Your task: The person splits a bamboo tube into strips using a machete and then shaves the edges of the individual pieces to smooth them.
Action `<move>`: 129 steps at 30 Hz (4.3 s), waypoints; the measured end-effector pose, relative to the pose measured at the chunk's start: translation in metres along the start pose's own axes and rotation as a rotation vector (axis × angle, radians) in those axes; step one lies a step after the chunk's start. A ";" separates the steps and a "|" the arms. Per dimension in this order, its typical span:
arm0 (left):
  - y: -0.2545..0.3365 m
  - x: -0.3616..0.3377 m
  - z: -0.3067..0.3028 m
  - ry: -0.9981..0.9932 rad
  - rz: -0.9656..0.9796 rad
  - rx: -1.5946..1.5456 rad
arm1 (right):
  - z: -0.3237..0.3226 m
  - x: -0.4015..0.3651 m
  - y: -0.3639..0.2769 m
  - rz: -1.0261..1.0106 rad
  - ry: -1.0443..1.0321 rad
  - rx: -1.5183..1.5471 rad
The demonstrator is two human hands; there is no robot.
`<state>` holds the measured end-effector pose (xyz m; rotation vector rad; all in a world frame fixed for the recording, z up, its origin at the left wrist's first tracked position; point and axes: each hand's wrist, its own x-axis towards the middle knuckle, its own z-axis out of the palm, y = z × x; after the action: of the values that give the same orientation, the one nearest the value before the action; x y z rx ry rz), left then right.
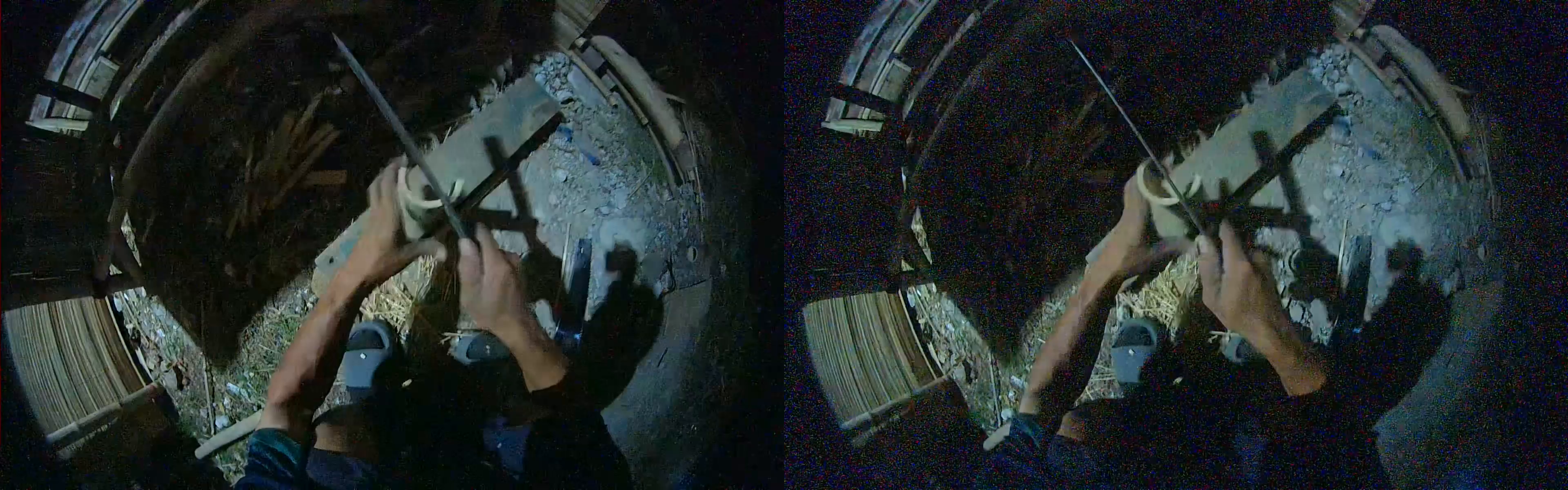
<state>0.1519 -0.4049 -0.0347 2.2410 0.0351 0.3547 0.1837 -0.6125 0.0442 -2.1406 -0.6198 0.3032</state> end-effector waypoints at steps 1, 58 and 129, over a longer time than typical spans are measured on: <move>-0.014 -0.004 0.004 0.067 0.123 0.129 | 0.011 0.010 0.015 0.111 -0.063 -0.054; -0.002 0.009 0.020 -0.006 -0.014 -0.213 | -0.008 -0.013 0.005 -0.072 0.009 -0.011; -0.010 -0.023 0.013 0.097 -0.179 -0.214 | 0.003 -0.007 -0.020 -0.006 -0.076 0.060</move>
<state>0.1344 -0.4109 -0.0557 1.9913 0.2364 0.3522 0.1697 -0.6039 0.0582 -2.0769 -0.6520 0.3969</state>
